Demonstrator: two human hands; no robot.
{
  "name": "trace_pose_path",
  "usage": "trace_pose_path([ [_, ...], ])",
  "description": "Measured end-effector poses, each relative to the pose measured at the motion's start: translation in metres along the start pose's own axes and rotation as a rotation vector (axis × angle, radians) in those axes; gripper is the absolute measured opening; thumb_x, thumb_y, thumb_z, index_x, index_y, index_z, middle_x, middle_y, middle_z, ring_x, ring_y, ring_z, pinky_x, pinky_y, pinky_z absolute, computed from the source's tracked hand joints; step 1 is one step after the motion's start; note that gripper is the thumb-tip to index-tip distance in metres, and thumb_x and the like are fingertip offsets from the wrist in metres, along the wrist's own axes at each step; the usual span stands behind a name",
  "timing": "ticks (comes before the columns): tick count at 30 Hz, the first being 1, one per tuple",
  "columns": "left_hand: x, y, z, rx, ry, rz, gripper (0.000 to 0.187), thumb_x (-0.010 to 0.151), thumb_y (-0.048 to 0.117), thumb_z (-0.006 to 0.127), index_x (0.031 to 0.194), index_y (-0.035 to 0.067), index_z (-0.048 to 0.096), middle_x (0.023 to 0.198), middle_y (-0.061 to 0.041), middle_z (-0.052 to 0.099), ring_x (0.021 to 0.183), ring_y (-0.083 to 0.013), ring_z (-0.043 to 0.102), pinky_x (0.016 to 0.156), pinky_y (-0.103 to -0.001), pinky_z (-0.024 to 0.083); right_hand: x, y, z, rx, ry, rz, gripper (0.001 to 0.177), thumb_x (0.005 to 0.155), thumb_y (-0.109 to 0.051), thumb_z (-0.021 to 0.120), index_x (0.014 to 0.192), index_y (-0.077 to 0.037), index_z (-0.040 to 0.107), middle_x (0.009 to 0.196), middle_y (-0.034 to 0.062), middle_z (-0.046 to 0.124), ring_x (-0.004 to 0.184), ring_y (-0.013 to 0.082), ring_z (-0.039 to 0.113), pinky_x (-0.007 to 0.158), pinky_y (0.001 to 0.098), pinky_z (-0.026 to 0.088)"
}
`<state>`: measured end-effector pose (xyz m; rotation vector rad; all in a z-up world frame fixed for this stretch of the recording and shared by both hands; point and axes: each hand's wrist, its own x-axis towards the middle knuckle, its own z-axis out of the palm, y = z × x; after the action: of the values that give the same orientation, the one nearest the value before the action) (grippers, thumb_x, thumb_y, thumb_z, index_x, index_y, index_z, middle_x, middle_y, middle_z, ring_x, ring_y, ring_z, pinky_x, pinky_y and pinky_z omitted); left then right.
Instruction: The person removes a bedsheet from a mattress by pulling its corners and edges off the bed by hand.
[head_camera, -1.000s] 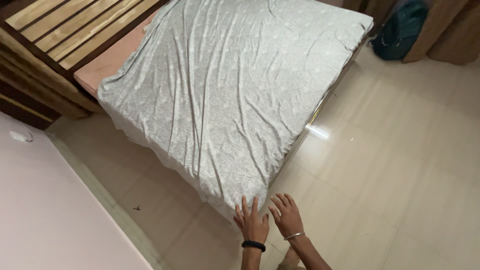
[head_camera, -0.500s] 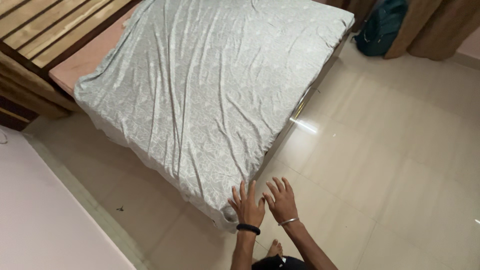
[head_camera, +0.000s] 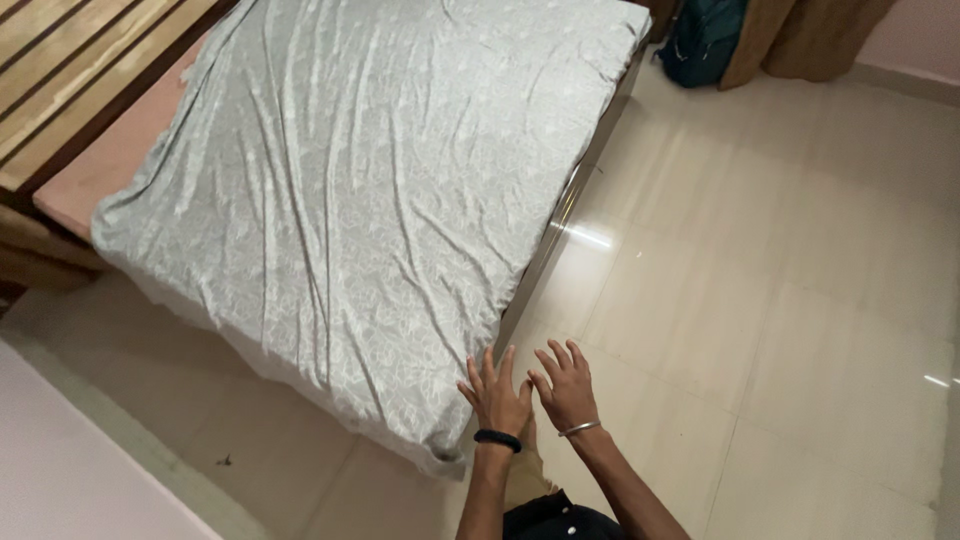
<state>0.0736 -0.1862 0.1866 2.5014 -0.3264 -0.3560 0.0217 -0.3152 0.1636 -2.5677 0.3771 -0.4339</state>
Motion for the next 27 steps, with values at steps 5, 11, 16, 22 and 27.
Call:
trace_pose_path([
  [5, 0.033, 0.008, 0.008, 0.004, -0.013, 0.012, 0.07, 0.085, 0.032, 0.076, 0.149, 0.03, 0.048, 0.163, -0.008, 0.029, 0.153, -0.0442, 0.013, 0.118, -0.072, 0.01, 0.029, 0.016, 0.002, -0.002, 0.026, 0.007, 0.043, 0.092, -0.033, 0.066, 0.127, -0.009, 0.069, 0.143, 0.0166, 0.057, 0.138, 0.0438, 0.04, 0.114, 0.0534, 0.034],
  [11, 0.08, 0.025, 0.01, -0.031, -0.025, 0.05, 0.07, 0.086, 0.034, 0.074, 0.149, 0.027, 0.047, 0.164, -0.007, 0.028, 0.152, -0.0441, 0.014, 0.117, -0.073, 0.013, 0.064, 0.034, 0.002, -0.005, 0.051, 0.052, 0.042, 0.092, -0.033, 0.066, 0.127, -0.01, 0.069, 0.142, 0.0164, 0.058, 0.137, 0.0439, 0.041, 0.113, 0.0534, 0.035],
  [16, 0.11, 0.036, 0.011, -0.045, -0.002, 0.099, 0.068, 0.088, 0.036, 0.074, 0.15, 0.027, 0.047, 0.164, -0.01, 0.026, 0.152, -0.0456, 0.013, 0.115, -0.074, 0.012, 0.092, 0.042, 0.001, -0.013, 0.085, 0.079, 0.041, 0.092, -0.033, 0.065, 0.127, -0.01, 0.07, 0.141, 0.0165, 0.059, 0.137, 0.0439, 0.043, 0.113, 0.0533, 0.035],
  [22, 0.14, 0.049, 0.013, -0.044, -0.009, 0.139, 0.069, 0.088, 0.037, 0.073, 0.15, 0.026, 0.046, 0.164, -0.011, 0.025, 0.152, -0.0455, 0.013, 0.115, -0.075, 0.012, 0.115, 0.05, -0.003, -0.019, 0.106, 0.098, 0.041, 0.093, -0.031, 0.065, 0.126, -0.008, 0.069, 0.141, 0.0159, 0.06, 0.136, 0.0425, 0.044, 0.114, 0.0528, 0.035],
  [27, 0.155, 0.061, 0.021, -0.012, -0.04, 0.163, 0.07, 0.088, 0.036, 0.073, 0.151, 0.027, 0.044, 0.164, -0.011, 0.025, 0.152, -0.0451, 0.013, 0.115, -0.074, 0.012, 0.13, 0.066, -0.006, -0.022, 0.135, 0.129, 0.041, 0.094, -0.031, 0.064, 0.126, -0.008, 0.07, 0.14, 0.0155, 0.061, 0.136, 0.0419, 0.045, 0.113, 0.0523, 0.036],
])
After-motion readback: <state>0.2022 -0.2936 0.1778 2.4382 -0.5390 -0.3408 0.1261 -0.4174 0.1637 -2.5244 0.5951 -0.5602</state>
